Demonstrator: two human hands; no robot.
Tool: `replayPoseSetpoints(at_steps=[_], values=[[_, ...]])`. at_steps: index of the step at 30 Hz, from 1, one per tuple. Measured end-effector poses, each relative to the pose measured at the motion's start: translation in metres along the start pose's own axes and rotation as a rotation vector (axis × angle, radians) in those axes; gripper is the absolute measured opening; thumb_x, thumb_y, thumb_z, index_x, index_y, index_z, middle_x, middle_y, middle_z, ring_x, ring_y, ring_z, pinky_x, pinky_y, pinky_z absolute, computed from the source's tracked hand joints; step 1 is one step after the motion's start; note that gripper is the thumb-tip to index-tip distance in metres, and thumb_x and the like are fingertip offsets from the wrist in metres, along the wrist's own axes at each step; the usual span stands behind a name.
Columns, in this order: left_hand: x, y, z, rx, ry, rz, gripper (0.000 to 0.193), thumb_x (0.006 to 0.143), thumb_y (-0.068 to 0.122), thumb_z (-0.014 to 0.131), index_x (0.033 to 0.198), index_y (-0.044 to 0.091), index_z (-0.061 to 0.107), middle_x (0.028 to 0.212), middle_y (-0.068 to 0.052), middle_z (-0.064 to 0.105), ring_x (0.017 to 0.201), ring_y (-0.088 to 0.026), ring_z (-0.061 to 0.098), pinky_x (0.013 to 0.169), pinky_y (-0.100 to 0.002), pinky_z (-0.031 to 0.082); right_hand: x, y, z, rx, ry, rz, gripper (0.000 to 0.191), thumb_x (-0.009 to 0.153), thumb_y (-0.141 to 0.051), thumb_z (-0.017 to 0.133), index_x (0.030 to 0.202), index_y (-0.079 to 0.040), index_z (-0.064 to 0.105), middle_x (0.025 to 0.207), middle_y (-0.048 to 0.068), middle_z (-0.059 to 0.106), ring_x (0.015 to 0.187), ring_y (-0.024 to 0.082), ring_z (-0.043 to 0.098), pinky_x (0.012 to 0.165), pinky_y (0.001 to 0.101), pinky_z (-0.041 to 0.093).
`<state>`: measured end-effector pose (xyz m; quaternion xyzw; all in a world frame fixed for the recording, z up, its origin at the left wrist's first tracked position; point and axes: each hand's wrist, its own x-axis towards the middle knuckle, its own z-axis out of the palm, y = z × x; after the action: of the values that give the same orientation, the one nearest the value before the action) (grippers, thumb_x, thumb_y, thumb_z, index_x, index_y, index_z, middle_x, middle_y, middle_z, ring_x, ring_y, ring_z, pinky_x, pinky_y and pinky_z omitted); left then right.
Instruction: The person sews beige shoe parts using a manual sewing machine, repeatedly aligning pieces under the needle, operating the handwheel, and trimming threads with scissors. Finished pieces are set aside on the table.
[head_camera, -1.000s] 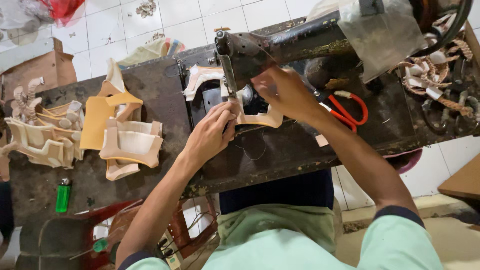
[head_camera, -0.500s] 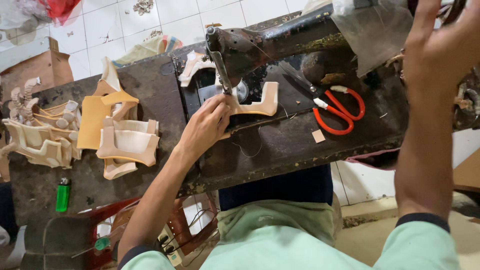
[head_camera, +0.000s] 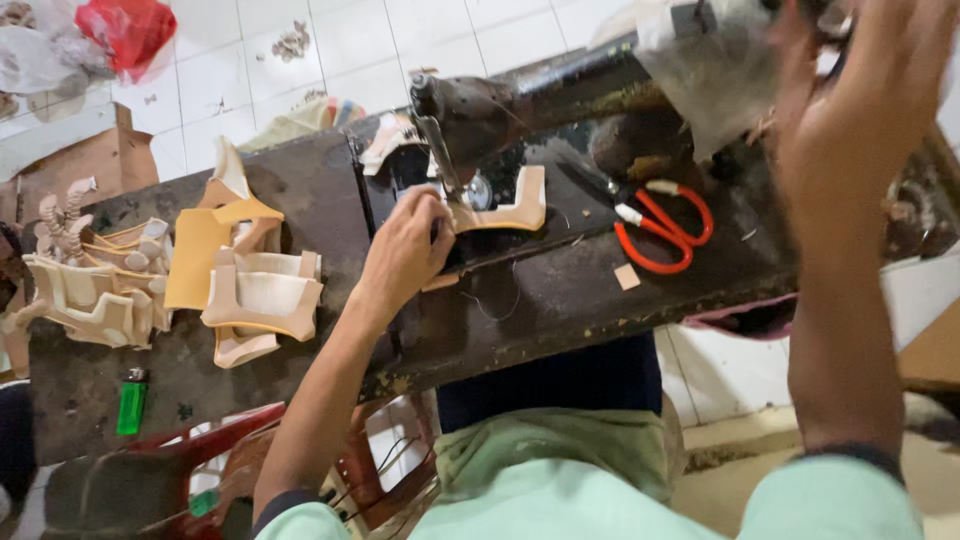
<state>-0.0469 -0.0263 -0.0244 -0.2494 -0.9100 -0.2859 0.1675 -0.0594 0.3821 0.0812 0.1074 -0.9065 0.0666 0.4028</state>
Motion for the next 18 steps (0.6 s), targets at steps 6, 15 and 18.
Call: replayPoseSetpoints(at_steps=[6, 15, 18], values=[[0.055, -0.05, 0.01, 0.085, 0.23, 0.072, 0.033, 0.096, 0.003, 0.062, 0.125, -0.013, 0.054, 0.126, -0.029, 0.057, 0.116, -0.048, 0.057, 0.102, -0.049, 0.048, -0.099, -0.034, 0.016, 0.267, -0.679, -0.038, 0.057, 0.088, -0.029, 0.074, 0.138, -0.008, 0.059, 0.121, 0.019, 0.064, 0.109, 0.039, 0.062, 0.089, 0.047, 0.051], [0.086, -0.064, 0.018, 0.323, 0.025, -0.069, 0.027, 0.093, 0.008, 0.069, 0.118, -0.003, 0.066, 0.118, -0.023, 0.062, 0.118, -0.038, 0.058, 0.109, -0.05, 0.039, -0.026, -0.079, 0.017, 0.27, -1.029, 0.126, 0.057, 0.083, -0.056, 0.074, 0.117, -0.011, 0.068, 0.098, 0.015, 0.072, 0.095, 0.036, 0.071, 0.086, 0.0463, 0.055], [0.082, -0.062, 0.015, 0.221, 0.242, 0.053, 0.039, 0.084, 0.015, 0.076, 0.119, -0.001, 0.067, 0.116, -0.017, 0.066, 0.115, -0.034, 0.06, 0.111, -0.052, 0.036, 0.004, -0.118, 0.025, 0.222, -1.17, 0.039, 0.064, 0.08, -0.065, 0.071, 0.114, -0.012, 0.07, 0.095, 0.013, 0.074, 0.095, 0.035, 0.072, 0.085, 0.048, 0.055]])
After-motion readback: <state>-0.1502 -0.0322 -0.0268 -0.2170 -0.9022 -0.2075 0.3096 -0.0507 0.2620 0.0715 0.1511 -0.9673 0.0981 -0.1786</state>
